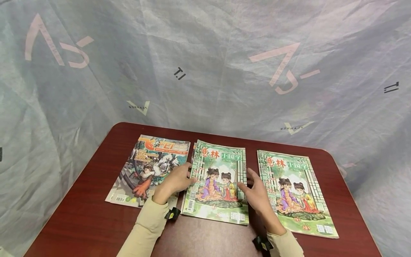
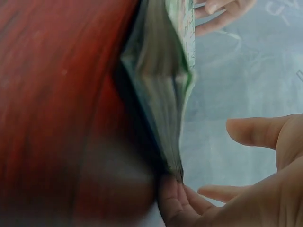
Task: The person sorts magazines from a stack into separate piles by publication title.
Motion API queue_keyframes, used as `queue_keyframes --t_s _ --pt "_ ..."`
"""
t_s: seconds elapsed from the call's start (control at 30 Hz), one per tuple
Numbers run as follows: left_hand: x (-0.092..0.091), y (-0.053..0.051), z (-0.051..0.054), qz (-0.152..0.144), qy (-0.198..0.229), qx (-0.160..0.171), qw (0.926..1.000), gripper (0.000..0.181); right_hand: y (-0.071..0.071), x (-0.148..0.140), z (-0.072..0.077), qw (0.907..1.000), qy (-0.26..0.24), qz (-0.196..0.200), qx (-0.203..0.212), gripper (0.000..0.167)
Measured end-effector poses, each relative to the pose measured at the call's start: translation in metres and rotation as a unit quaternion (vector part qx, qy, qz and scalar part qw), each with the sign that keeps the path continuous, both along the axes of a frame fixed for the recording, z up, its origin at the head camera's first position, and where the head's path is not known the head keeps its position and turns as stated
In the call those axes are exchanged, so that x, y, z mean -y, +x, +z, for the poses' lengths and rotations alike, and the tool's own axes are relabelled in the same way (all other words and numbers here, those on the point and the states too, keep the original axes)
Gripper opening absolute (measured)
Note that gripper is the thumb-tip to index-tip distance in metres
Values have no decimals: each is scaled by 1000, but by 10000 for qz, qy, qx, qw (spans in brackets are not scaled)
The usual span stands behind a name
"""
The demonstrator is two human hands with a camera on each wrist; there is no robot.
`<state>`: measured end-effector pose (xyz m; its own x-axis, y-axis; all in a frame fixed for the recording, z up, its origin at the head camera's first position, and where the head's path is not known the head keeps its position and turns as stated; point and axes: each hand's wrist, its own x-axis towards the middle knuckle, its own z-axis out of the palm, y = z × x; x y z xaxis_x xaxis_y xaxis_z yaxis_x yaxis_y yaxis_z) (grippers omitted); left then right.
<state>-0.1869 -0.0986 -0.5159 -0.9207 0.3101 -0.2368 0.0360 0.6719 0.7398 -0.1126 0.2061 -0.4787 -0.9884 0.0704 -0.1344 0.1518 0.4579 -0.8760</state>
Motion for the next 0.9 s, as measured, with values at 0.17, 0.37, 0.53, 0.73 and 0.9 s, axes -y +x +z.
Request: queue_keyframes --t_s 0.17,0.37,0.53,0.73,0.9 --pt "-1 -5 -19 -232 132 -10 9996 75 -1 -2 5 9999 -56 -111 -46 75" --pt "-9 22 42 -238 350 70 9991 68 -3 -8 7 9996 20 -266 8 74" --pt "-12 29 60 -9 339 228 9992 71 -5 -11 6 9996 -126 -232 48 69" --pt "-13 28 59 121 339 294 9989 71 -6 -12 4 9997 -42 -250 -41 63" --pt "-15 27 62 220 459 474 9976 73 -6 -13 4 9994 -86 -269 -198 62"
